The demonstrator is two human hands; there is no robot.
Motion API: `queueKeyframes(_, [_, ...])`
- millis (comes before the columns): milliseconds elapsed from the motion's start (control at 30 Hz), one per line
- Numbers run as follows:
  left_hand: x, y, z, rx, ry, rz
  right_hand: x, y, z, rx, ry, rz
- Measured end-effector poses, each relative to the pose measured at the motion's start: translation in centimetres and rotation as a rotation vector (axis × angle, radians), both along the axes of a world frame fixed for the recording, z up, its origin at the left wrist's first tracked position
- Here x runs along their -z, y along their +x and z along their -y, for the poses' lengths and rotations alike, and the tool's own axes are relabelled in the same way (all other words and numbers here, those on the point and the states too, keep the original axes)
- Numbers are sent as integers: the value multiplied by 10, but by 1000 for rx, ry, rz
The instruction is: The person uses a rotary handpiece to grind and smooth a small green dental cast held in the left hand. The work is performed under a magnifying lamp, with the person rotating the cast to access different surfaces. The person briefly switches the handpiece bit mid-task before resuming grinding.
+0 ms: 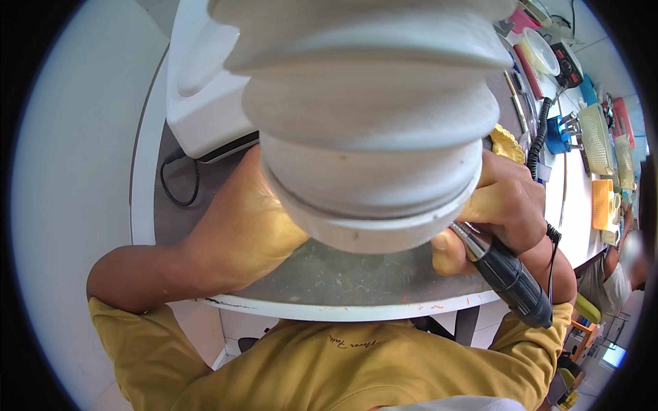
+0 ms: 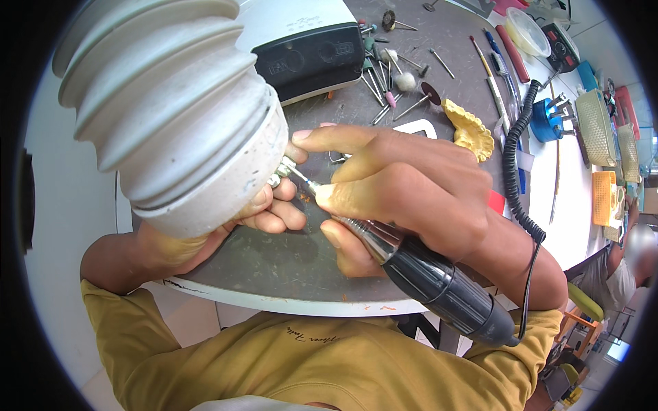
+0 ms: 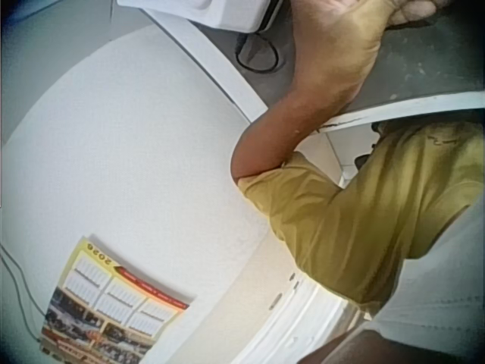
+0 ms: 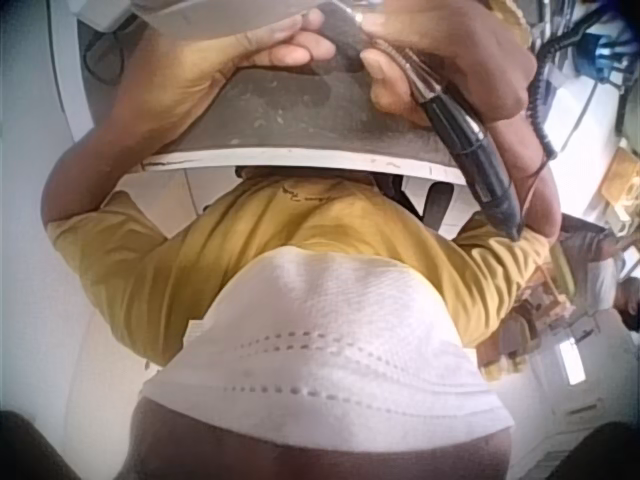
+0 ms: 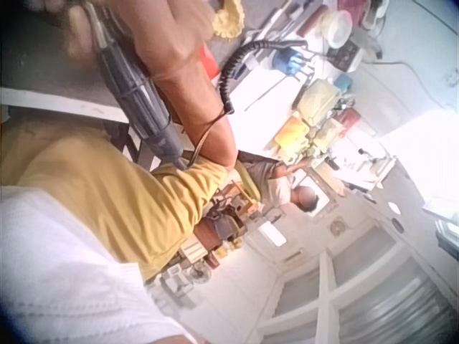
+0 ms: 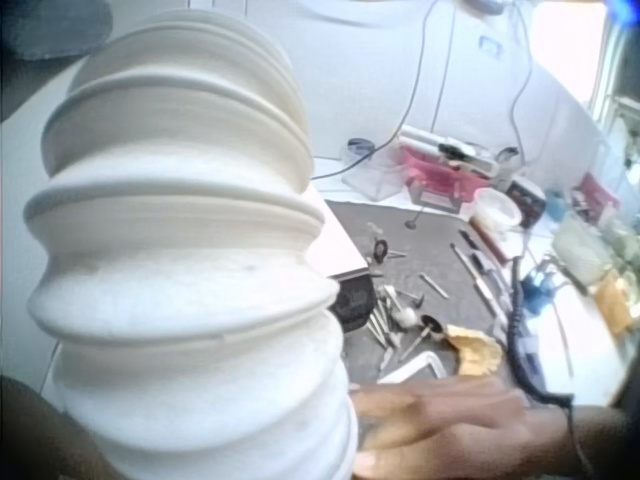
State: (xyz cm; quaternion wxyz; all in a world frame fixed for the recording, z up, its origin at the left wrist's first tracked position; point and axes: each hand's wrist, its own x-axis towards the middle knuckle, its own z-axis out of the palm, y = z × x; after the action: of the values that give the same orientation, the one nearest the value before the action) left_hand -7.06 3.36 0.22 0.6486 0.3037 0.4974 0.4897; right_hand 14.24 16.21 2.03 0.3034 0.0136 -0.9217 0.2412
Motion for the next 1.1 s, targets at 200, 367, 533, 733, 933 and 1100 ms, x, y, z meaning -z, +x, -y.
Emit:
queueKeyframes(200, [0,1,0,-10,-3,1,0,-1,0,-9,-4,21])
queueKeyframes(367, [0,1,0,-14,-11,-14,4,-3,0,14,39,-24])
queueKeyframes(533, [0,1,-1,-17,5,10,7,-5,-2,29,87,-70])
queueKeyframes(733, [2,1,0,-12,3,-18,8,-7,-1,27,90,-105])
queueKeyframes(933, [5,1,0,-18,14,-19,8,-7,-2,14,86,-97])
queueKeyframes(1100, [5,0,2,-22,-6,-57,9,-7,-2,10,64,-97])
